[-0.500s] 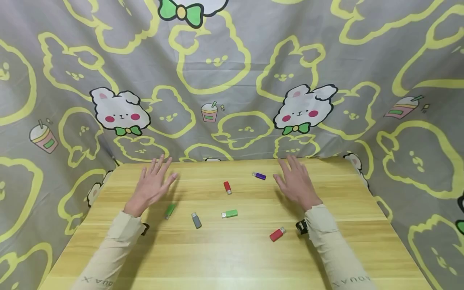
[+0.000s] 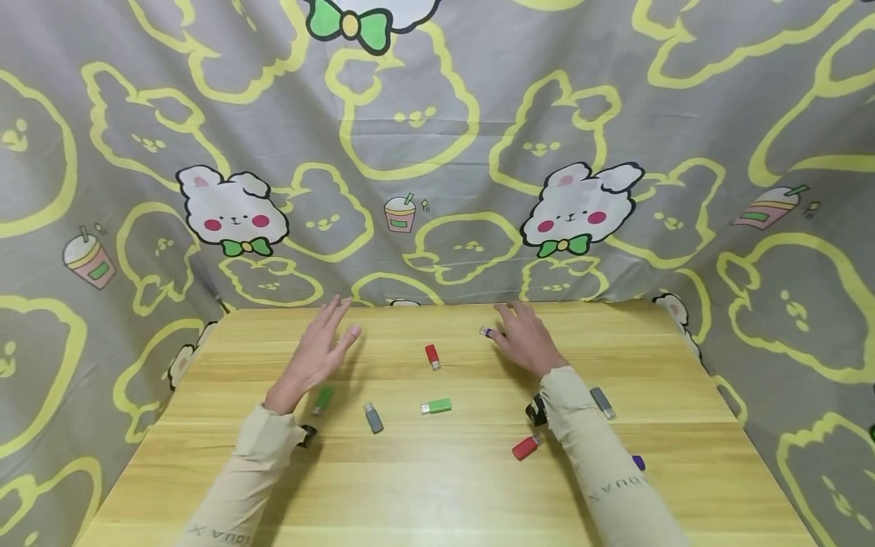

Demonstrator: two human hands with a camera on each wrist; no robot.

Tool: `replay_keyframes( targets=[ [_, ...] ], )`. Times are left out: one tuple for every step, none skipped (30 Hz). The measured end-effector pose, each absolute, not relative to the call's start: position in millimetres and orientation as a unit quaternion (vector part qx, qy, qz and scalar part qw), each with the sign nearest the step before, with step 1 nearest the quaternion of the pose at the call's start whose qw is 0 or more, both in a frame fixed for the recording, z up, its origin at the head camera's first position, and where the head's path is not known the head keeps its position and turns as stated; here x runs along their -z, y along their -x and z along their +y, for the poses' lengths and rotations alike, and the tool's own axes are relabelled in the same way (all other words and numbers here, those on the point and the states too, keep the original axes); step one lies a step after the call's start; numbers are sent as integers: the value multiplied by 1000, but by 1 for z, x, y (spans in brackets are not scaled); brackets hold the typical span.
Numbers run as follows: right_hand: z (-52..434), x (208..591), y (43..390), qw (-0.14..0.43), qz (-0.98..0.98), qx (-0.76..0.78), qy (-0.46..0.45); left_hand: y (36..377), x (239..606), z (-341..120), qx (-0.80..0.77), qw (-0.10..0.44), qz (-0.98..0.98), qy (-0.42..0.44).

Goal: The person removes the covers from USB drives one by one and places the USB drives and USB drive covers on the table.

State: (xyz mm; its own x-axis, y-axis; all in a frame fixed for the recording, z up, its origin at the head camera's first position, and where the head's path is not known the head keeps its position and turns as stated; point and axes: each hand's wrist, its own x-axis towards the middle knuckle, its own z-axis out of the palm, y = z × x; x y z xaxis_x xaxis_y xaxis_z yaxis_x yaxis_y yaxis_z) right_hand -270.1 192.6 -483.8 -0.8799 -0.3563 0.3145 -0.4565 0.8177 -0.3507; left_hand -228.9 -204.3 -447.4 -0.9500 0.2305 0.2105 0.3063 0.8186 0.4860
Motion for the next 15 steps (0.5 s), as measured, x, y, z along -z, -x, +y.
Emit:
replay_keyframes(
  targets=[
    [191, 484, 272, 109, -947, -213, -213, 230, 448, -200, 272, 76, -948, 145],
    [189, 484, 274, 98, -948, -215, -211, 230, 449, -196, 280, 81, -945, 148],
    [187, 485, 277, 88, -949, -216, -210, 230, 449, -191, 288, 86, -942, 151],
    [185, 486, 279, 80, -950, -217, -209, 230, 449, -187, 297, 90, -938, 154],
    [183, 486, 281, 72, -951, -218, -208, 230, 449, -182, 308, 92, -934, 157],
    [181, 487, 282, 63, -951, -221, -207, 230, 449, -178, 320, 94, -929, 161],
    [179, 487, 284, 56, -951, -225, -207, 230, 449, -173, 334, 96, -923, 166],
    [178, 488, 285, 51, -950, -229, -206, 229, 448, -169, 350, 94, -917, 169],
    [176, 489, 287, 44, -950, -232, -205, 228, 448, -164, 364, 93, -910, 175],
    [175, 489, 288, 40, -950, -235, -203, 228, 448, -159, 378, 90, -904, 179],
    [174, 489, 288, 34, -950, -238, -200, 227, 448, -154, 391, 88, -898, 182],
    [173, 490, 289, 30, -950, -239, -198, 227, 449, -150, 402, 84, -892, 185],
    [173, 492, 289, 29, -951, -237, -197, 226, 450, -146, 414, 79, -888, 185],
    [172, 493, 289, 25, -952, -235, -194, 225, 452, -141, 425, 74, -883, 185],
    [172, 495, 288, 25, -953, -233, -193, 223, 454, -138, 438, 70, -877, 183]
  ],
)
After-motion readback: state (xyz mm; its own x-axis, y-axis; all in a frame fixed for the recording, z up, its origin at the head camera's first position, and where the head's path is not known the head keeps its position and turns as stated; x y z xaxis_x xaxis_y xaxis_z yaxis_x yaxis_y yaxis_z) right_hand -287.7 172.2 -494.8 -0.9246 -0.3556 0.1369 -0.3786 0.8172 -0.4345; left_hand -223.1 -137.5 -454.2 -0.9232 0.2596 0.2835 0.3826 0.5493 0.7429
